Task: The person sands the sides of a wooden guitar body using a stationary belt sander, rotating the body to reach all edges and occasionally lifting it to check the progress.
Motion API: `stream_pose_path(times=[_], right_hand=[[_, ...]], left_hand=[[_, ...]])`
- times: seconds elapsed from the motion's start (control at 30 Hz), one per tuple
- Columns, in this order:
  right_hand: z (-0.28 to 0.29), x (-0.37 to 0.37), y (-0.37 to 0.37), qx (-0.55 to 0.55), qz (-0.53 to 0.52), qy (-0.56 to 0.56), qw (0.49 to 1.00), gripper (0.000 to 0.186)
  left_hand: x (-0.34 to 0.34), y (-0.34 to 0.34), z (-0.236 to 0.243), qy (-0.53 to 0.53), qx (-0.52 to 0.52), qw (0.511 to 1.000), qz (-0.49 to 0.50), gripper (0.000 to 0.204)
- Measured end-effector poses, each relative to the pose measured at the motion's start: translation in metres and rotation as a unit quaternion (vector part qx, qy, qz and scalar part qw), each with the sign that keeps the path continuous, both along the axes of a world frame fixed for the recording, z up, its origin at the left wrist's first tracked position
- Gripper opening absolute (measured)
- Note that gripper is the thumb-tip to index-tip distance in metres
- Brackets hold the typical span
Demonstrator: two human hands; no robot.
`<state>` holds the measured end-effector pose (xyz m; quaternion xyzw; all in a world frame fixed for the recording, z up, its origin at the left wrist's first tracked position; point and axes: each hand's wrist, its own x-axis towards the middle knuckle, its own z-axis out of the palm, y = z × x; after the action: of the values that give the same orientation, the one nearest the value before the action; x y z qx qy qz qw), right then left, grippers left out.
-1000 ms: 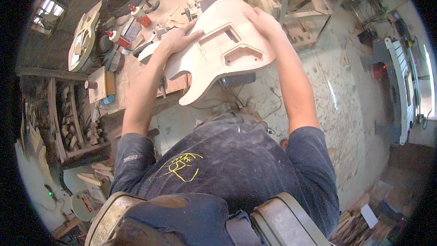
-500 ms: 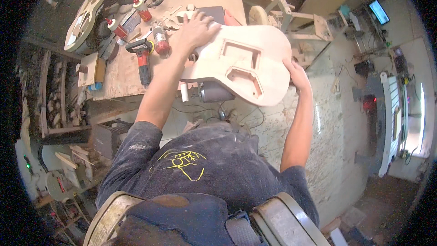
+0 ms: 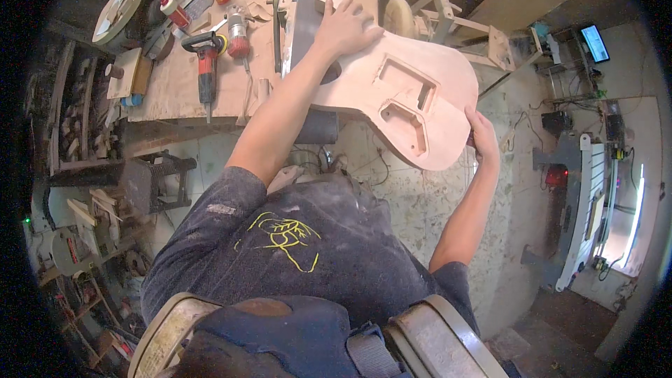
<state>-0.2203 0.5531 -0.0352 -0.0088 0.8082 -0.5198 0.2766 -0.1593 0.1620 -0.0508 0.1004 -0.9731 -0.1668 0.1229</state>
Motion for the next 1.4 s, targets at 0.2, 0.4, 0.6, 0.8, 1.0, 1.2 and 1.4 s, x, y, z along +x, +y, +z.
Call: stream_pose_path(times=[0.2,0.4,0.6,0.8,1.0,1.2,1.4], right_hand=[[0.001,-0.013,-0.021,0.019,0.027,0.015,0.999,0.047],[0.009,-0.012,-0.056,0.015,0.050,0.031,0.998,0.052],[-0.007,-0.011,-0.104,-0.008,0.079,0.138,0.987,0.053],[-0.030,-0.011,-0.158,-0.052,0.142,0.200,0.968,0.049],[-0.020,-0.001,-0.227,0.015,0.232,0.248,0.940,0.052],[-0.025,0.013,-0.295,0.170,0.253,0.434,0.848,0.047],[-0.014,0.047,-0.331,0.162,0.257,0.419,0.855,0.051]], left_hand=[[0.001,-0.020,-0.014,0.017,-0.056,0.997,0.044,0.062],[0.020,-0.045,-0.018,0.029,-0.076,0.994,0.067,0.065],[0.057,-0.078,-0.010,-0.016,-0.051,0.992,0.118,0.070],[0.112,-0.111,0.000,-0.052,-0.099,0.987,0.120,0.075],[0.160,-0.133,0.035,-0.243,0.084,0.965,0.058,0.092],[0.211,-0.144,0.025,-0.193,0.199,0.958,0.072,0.105],[0.241,-0.167,0.024,-0.195,0.190,0.957,0.102,0.108]])
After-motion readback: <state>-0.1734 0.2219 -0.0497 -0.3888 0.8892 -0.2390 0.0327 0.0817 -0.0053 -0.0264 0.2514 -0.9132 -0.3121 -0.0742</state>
